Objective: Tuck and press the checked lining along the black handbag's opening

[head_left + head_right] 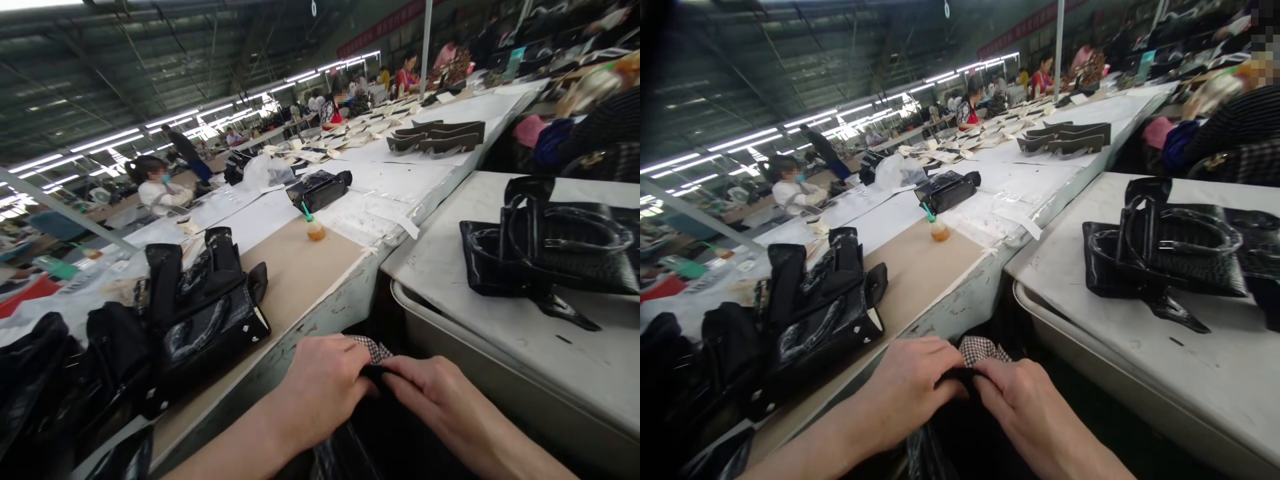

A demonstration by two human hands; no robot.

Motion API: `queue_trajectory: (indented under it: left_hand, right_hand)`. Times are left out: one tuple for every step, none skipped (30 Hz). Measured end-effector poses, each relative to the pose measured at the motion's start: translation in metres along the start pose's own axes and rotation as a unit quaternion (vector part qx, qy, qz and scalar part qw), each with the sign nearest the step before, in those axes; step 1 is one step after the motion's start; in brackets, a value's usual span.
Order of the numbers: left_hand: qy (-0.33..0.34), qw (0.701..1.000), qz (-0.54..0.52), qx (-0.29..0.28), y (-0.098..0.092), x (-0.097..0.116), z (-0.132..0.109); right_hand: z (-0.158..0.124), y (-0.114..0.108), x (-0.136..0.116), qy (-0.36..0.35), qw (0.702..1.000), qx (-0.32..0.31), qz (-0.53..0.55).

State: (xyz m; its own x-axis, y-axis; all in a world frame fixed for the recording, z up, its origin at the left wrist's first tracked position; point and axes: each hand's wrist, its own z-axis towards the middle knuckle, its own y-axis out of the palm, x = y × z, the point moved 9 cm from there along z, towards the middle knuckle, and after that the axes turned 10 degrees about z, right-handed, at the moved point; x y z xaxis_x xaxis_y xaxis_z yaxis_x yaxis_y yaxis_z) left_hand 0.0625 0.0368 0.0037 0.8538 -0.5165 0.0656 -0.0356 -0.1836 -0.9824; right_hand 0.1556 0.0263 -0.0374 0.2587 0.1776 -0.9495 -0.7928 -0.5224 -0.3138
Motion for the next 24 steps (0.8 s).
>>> queue_trajectory:
  left_hand:
    - [0.000,1.000,0.013,-0.007,0.001,0.004,-0.004]
    - [-0.004,1.000,0.023,-0.016,0.001,0.007,-0.007]
    - [-0.010,0.999,0.030,-0.028,0.001,0.010,-0.011]
    - [-0.019,0.998,0.036,-0.042,0.001,0.012,-0.014]
    - [-0.030,0.997,0.042,-0.054,0.001,0.014,-0.018]
    - [-0.040,0.996,0.049,-0.064,0.001,0.016,-0.022]
    - [-0.047,0.995,0.057,-0.072,0.001,0.017,-0.025]
    - [-0.052,0.993,0.068,-0.076,0.001,0.019,-0.028]
    - [-0.054,0.993,0.079,-0.075,0.001,0.020,-0.031]
    - [-0.055,0.992,0.091,-0.069,0.000,0.021,-0.034]
    - [-0.054,0.992,0.101,-0.061,0.000,0.022,-0.036]
    - [-0.051,0.992,0.107,-0.050,0.001,0.022,-0.039]
    - [-0.045,0.992,0.110,-0.037,0.002,0.023,-0.041]
    - [-0.036,0.993,0.110,-0.020,0.002,0.024,-0.044]
    - [-0.023,0.994,0.108,0.002,0.002,0.025,-0.046]
    - [-0.007,0.994,0.105,0.029,0.002,0.027,-0.049]
    - [0.011,0.993,0.101,0.060,0.001,0.029,-0.051]
    - [0.029,0.990,0.096,0.096,-0.001,0.032,-0.054]
    - [0.045,0.986,0.091,0.132,-0.003,0.034,-0.058]
    - [0.059,0.980,0.086,0.168,-0.006,0.036,-0.062]
    - [0.072,0.974,0.080,0.200,-0.008,0.039,-0.066]
    - [0.081,0.968,0.074,0.226,-0.009,0.041,-0.069]
    - [0.086,0.963,0.066,0.245,-0.010,0.042,-0.072]
    - [0.090,0.960,0.057,0.259,-0.011,0.043,-0.074]
  right_hand:
    - [-0.004,0.003,-0.002,-0.006,1.000,0.003,-0.011]
    - [-0.008,0.005,-0.004,-0.012,1.000,0.006,-0.022]
    - [-0.012,0.008,-0.006,-0.016,0.999,0.008,-0.032]
    - [-0.015,0.011,-0.009,-0.021,0.999,0.010,-0.042]
    - [-0.019,0.014,-0.011,-0.026,0.998,0.014,-0.052]
    - [-0.023,0.017,-0.014,-0.031,0.997,0.020,-0.061]
    - [-0.027,0.020,-0.017,-0.037,0.996,0.027,-0.071]
    - [-0.030,0.023,-0.020,-0.043,0.995,0.032,-0.080]
    - [-0.033,0.025,-0.022,-0.046,0.994,0.037,-0.088]
    - [-0.037,0.028,-0.024,-0.048,0.994,0.041,-0.093]
    - [-0.039,0.030,-0.025,-0.050,0.993,0.044,-0.096]
    - [-0.042,0.032,-0.025,-0.049,0.993,0.046,-0.095]
    - [-0.044,0.033,-0.024,-0.046,0.994,0.047,-0.092]
    - [-0.046,0.033,-0.023,-0.041,0.994,0.048,-0.087]
    - [-0.048,0.033,-0.021,-0.037,0.995,0.050,-0.080]
    - [-0.049,0.033,-0.019,-0.033,0.996,0.050,-0.071]
    - [-0.050,0.032,-0.018,-0.031,0.996,0.051,-0.063]
    - [-0.051,0.030,-0.018,-0.031,0.997,0.051,-0.057]
    - [-0.051,0.029,-0.018,-0.033,0.997,0.050,-0.052]
    - [-0.051,0.029,-0.018,-0.034,0.997,0.049,-0.050]
    - [-0.051,0.028,-0.018,-0.035,0.997,0.049,-0.049]
    - [-0.051,0.027,-0.019,-0.035,0.997,0.050,-0.049]
    - [-0.051,0.026,-0.019,-0.036,0.997,0.050,-0.047]
    - [-0.051,0.026,-0.019,-0.038,0.997,0.046,-0.044]
